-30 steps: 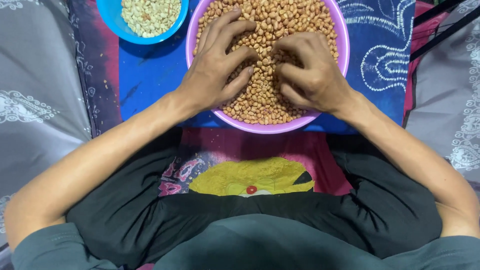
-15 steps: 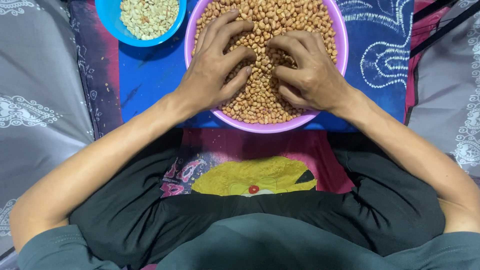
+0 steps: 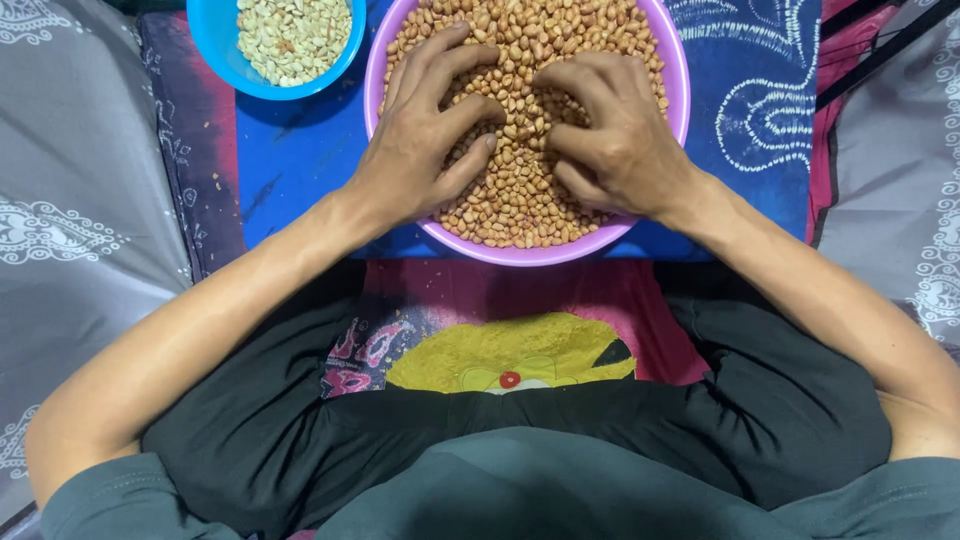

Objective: Manually sorting through a bowl of nuts to remove husks and debris, placing the debris into a separate bowl.

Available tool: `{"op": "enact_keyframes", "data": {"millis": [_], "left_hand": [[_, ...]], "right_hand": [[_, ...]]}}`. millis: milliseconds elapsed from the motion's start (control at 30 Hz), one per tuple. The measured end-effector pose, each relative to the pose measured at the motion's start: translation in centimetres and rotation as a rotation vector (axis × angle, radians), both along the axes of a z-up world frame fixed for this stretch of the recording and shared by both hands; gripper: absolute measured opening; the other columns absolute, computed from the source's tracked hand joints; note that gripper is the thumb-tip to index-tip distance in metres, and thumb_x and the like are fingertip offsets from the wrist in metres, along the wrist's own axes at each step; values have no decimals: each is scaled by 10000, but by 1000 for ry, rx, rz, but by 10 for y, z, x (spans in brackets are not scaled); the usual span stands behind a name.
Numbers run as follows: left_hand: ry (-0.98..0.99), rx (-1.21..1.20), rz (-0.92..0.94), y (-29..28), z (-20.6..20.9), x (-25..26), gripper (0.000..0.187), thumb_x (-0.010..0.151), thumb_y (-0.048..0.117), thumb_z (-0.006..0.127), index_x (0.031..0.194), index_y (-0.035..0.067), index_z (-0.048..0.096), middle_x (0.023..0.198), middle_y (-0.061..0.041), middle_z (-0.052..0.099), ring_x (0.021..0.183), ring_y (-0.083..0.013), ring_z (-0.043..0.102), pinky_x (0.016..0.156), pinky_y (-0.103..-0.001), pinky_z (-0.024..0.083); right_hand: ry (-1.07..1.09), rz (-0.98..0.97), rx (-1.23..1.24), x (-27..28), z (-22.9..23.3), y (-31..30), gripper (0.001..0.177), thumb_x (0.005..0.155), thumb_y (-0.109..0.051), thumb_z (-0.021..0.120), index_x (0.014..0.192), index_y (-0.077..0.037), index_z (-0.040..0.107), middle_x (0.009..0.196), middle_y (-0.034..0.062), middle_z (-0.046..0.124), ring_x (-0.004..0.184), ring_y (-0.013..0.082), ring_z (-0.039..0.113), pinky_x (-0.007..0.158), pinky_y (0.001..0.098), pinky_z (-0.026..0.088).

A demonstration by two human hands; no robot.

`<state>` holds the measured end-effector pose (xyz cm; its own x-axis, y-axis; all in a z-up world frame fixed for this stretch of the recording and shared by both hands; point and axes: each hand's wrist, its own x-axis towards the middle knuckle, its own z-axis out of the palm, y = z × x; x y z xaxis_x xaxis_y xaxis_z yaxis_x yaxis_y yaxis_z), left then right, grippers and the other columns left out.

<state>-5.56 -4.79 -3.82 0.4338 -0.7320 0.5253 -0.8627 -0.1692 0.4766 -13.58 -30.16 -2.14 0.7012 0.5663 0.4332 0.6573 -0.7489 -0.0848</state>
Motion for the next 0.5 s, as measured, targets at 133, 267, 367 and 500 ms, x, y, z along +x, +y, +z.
{"op": "enact_keyframes", "data": {"millis": [133,267,367,500], "left_hand": [[-8,-10,-3,0,1,0,147,948,65,695,1078,-2,709,1478,-197,447,1467,-390,268,1241,-634,277],[2,-2,7,0,-3,0,118,953,71,693,1056,14,705,1480,-193,454,1472,-387,259,1252,-647,245],[1,-2,10,-2,-4,1,95,961,78,683,1035,19,696,1479,-192,459,1473,-386,261,1258,-658,232],[14,-11,4,-1,-5,1,75,974,86,661,1017,32,690,1472,-178,463,1473,-381,268,1262,-655,235]], "right_hand": [[-3,-61,34,-4,8,0,113,811,-46,765,763,18,685,1374,215,585,1243,364,478,1065,531,416],[14,-9,19,0,5,1,44,858,-24,766,827,-29,735,1399,194,584,1265,348,473,1066,528,400],[33,51,-12,2,-5,-1,113,925,-75,791,1020,-135,798,1470,148,562,1302,313,457,1065,518,392],[-44,26,157,4,12,7,184,983,105,639,1047,4,778,1283,212,604,1117,322,554,952,448,476]]}}
